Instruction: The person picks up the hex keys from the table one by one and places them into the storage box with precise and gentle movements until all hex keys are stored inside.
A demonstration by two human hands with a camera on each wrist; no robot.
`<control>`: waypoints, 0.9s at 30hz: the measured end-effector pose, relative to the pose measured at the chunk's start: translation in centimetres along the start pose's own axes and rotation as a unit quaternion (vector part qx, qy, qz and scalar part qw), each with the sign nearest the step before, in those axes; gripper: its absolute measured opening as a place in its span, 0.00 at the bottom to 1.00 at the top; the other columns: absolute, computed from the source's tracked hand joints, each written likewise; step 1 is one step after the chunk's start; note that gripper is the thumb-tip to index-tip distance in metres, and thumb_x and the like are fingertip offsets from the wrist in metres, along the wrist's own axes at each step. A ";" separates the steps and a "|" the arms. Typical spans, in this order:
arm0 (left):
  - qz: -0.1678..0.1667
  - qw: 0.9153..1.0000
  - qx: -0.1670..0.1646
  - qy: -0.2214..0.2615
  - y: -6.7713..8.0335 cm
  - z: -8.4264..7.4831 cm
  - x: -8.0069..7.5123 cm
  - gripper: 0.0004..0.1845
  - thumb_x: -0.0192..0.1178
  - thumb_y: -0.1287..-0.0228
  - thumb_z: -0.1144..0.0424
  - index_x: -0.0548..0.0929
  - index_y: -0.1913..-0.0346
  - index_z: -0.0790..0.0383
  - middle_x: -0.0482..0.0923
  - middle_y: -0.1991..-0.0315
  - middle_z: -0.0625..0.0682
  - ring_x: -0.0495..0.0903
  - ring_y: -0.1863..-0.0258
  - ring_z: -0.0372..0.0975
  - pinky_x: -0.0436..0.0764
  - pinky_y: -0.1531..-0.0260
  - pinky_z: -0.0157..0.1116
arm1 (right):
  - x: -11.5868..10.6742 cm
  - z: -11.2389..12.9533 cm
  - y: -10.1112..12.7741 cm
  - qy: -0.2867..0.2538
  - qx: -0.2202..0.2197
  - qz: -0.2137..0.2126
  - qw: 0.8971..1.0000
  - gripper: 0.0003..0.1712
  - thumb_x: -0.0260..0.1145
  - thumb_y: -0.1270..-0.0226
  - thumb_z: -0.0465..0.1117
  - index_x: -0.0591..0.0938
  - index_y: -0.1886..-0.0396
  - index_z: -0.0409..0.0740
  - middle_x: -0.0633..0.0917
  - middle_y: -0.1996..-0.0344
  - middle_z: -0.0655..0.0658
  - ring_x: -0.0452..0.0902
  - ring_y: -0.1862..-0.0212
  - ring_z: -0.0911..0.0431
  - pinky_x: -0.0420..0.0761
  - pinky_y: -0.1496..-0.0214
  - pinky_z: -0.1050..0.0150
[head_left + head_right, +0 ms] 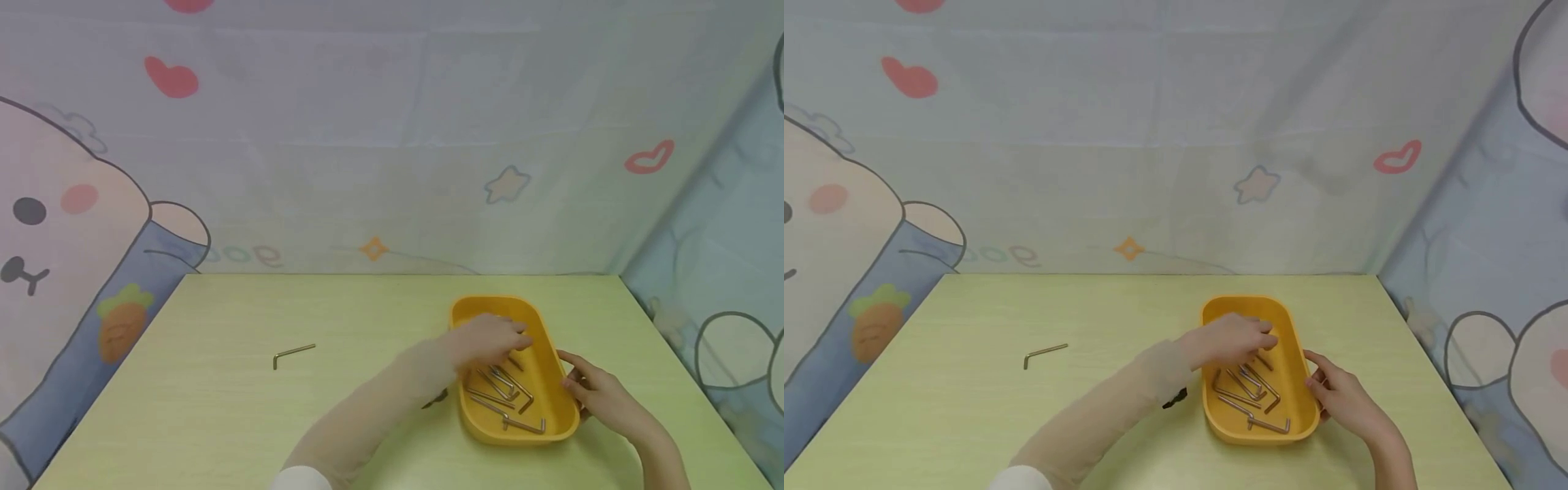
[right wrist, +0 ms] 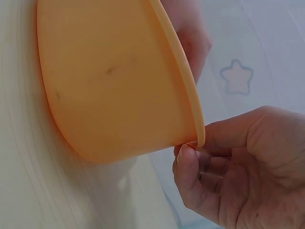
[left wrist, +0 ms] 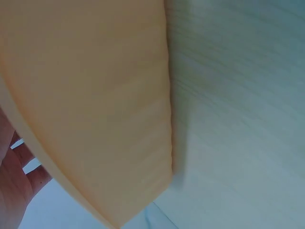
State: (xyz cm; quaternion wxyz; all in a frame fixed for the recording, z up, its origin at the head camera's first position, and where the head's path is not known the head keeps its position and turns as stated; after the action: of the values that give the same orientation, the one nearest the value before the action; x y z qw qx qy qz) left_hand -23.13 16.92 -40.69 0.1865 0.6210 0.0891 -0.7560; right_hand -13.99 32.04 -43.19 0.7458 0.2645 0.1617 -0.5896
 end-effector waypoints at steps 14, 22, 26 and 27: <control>-0.056 0.998 -0.021 0.000 2.9 0.3 -2.3 0.16 0.52 0.29 0.62 0.76 0.42 0.47 0.77 0.52 0.41 0.77 0.58 0.31 0.75 0.65 0.23 | -0.1 0.0 0.0 -0.001 0.001 0.000 1.000 0.31 0.51 0.26 0.35 0.55 0.28 0.30 0.74 0.65 0.40 0.75 0.75 0.59 0.81 0.74 0.62; -0.101 0.994 -0.028 0.006 4.6 1.1 -2.9 0.14 0.50 0.31 0.65 0.79 0.48 0.48 0.77 0.58 0.42 0.72 0.68 0.31 0.69 0.74 0.23 | 0.2 0.1 -0.4 -0.003 -0.002 0.002 1.000 0.31 0.51 0.26 0.34 0.55 0.28 0.30 0.73 0.65 0.40 0.75 0.75 0.58 0.81 0.73 0.62; -0.136 0.990 -0.038 0.021 5.6 1.7 -3.1 0.13 0.53 0.33 0.66 0.81 0.51 0.49 0.77 0.61 0.42 0.71 0.70 0.31 0.69 0.73 0.22 | 0.2 0.1 -0.4 0.004 -0.008 0.000 1.000 0.31 0.50 0.26 0.34 0.55 0.28 0.29 0.74 0.65 0.40 0.75 0.75 0.59 0.81 0.74 0.63; -0.143 0.988 -0.043 0.028 5.8 1.8 -3.1 0.13 0.53 0.34 0.66 0.81 0.51 0.49 0.77 0.61 0.42 0.71 0.70 0.31 0.70 0.72 0.22 | 0.1 0.1 -0.4 0.005 -0.009 0.000 1.000 0.31 0.50 0.26 0.34 0.55 0.29 0.29 0.74 0.65 0.40 0.75 0.75 0.59 0.81 0.74 0.63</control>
State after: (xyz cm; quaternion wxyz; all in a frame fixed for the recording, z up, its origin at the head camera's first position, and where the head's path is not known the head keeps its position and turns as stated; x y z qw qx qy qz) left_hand -22.04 11.49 -36.72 0.1004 0.6141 0.2141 -0.7530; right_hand -14.39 31.79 -43.26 0.7472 0.2607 0.1708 -0.5870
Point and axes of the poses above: each hand's wrist, its own y-axis away from the middle knuckle, its own x-axis out of the palm, z = x × y, the point moved 4 cm from there along -y, towards the middle knuckle
